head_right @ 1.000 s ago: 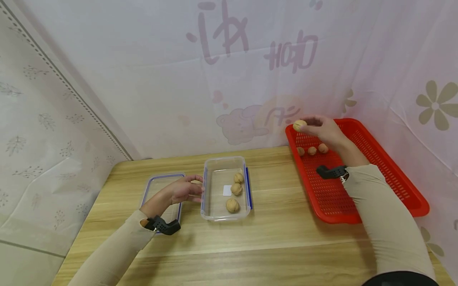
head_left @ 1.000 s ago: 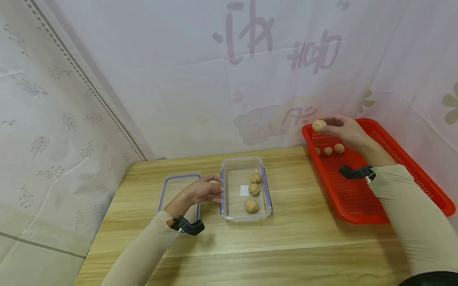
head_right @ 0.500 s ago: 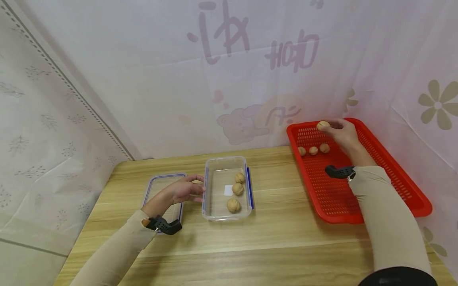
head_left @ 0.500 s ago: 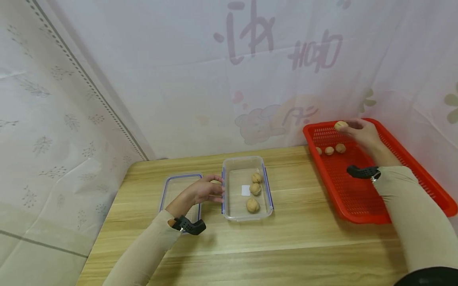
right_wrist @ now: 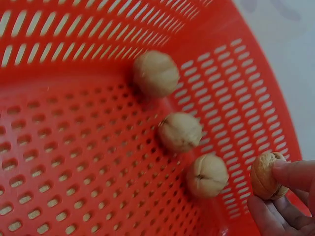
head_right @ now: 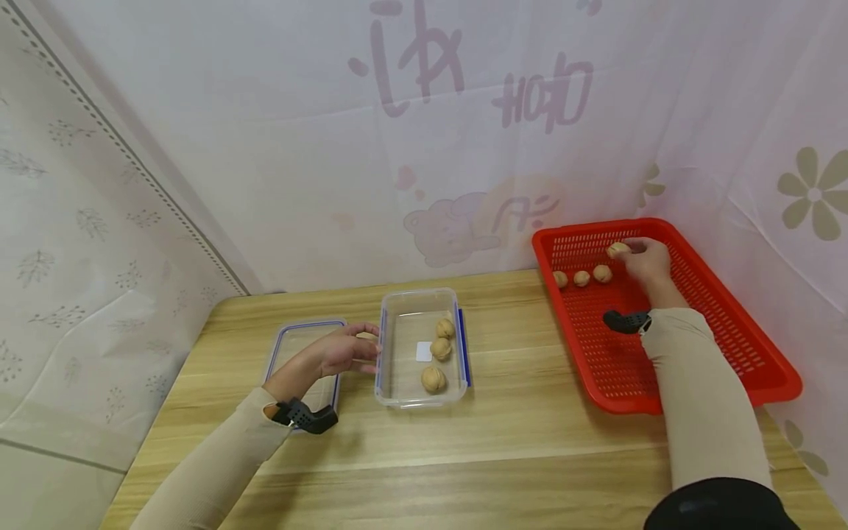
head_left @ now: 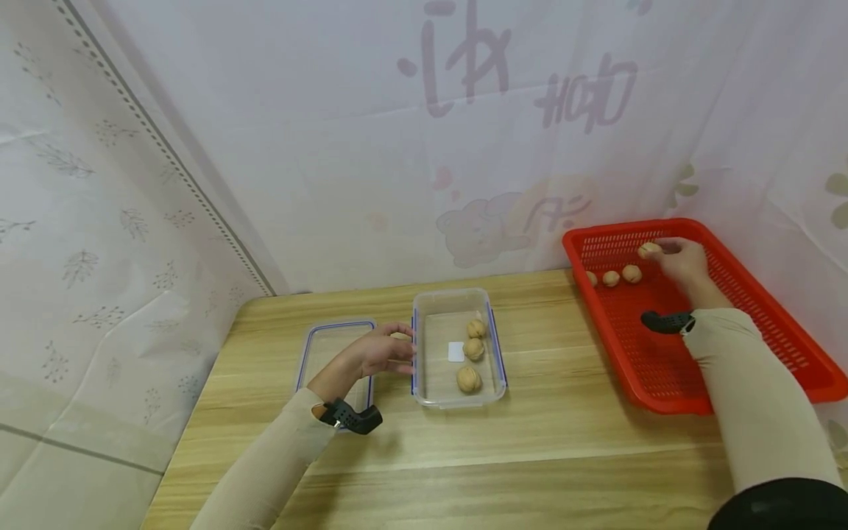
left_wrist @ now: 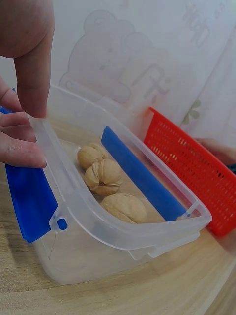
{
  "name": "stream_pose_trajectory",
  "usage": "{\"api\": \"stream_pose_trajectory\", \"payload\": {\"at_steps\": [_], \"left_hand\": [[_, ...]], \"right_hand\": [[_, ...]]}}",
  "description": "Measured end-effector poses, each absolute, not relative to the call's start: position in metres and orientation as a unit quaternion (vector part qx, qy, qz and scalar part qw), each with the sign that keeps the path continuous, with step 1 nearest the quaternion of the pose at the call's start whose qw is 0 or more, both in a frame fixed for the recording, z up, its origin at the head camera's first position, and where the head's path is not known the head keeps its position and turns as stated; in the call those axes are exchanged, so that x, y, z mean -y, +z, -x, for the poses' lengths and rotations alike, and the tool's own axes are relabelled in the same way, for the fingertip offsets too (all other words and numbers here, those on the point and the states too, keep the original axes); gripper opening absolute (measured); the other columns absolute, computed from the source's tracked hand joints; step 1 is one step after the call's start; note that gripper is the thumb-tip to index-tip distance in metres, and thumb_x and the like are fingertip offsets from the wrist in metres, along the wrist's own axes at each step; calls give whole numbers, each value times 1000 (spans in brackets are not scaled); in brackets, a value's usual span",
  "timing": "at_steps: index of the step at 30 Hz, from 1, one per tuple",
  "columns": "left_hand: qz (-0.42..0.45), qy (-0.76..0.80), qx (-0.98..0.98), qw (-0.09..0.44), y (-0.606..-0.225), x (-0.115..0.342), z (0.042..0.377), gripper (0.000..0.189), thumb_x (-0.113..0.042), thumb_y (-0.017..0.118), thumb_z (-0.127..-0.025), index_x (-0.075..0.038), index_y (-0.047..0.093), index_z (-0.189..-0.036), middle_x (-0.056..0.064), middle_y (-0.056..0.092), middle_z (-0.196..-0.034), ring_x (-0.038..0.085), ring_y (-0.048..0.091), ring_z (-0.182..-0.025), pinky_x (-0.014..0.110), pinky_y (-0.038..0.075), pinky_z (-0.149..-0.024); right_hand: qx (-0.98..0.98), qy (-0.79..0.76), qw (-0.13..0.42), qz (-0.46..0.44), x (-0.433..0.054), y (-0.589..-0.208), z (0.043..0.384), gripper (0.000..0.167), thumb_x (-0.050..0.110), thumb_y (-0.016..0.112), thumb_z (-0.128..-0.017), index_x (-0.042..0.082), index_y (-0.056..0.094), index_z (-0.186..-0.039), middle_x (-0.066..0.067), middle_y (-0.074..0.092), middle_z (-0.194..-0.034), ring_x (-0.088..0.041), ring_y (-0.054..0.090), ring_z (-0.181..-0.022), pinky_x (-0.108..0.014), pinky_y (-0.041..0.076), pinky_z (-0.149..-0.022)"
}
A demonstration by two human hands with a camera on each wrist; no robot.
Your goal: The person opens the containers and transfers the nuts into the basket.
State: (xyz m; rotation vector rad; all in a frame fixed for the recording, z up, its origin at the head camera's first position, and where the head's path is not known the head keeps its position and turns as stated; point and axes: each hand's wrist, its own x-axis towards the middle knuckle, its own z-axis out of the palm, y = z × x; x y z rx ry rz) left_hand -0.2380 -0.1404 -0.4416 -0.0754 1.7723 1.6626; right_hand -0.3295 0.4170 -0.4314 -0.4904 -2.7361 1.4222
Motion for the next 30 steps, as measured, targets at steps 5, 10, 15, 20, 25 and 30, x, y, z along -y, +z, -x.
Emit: {"api": "stream_pose_trajectory", "payload": {"at_steps": [5,10,15,20,25,30], "left_hand": [[28,642,-683,347,-441,140,238,45,4,52,-101,8,33,-142,9,53,-97,18,58,-85,35,64,-83],[31,641,-685,345,-440,140,238,45,4,52,-101,8,34,-142,9,54,-96,19,58,-85,35,64,-82],[30,639,-687,345,-438,139,237,44,4,53,-101,8,34,-141,10,53,-96,19,58,-85,36,64,-83],[30,638,-688,345,-438,139,237,45,4,52,-101,8,34,-142,9,53,-97,19,58,-85,37,64,-84],[30,638,-688,344,-438,139,237,45,4,53,-101,8,34,-141,9,53,-97,18,58,-84,37,64,-84],[30,639,-687,344,-438,140,237,44,4,52,-101,8,34,-141,9,53,-97,18,58,-83,37,64,-84]], "right_hand": [[877,445,3,184,-419,-437,328,69,38,59,-102,-8,40,-150,-30,42,-146,-39,44,-119,-29,44,-84],[884,418,12,208,-418,-438,323,64,32,60,-101,-13,45,-144,-33,43,-143,-42,43,-120,-27,41,-79],[889,399,8,223,-419,-441,320,63,31,63,-99,-14,47,-140,-34,45,-137,-45,44,-121,-26,41,-75],[891,391,-1,231,-423,-444,320,61,28,64,-98,-14,48,-139,-33,45,-136,-46,43,-120,-24,39,-72],[891,386,-10,238,-426,-449,320,60,26,64,-98,-14,48,-139,-34,45,-135,-46,43,-119,-27,40,-72],[892,384,-4,237,-428,-451,318,61,28,65,-97,-15,48,-138,-35,46,-134,-46,45,-118,-26,40,-70]]}}
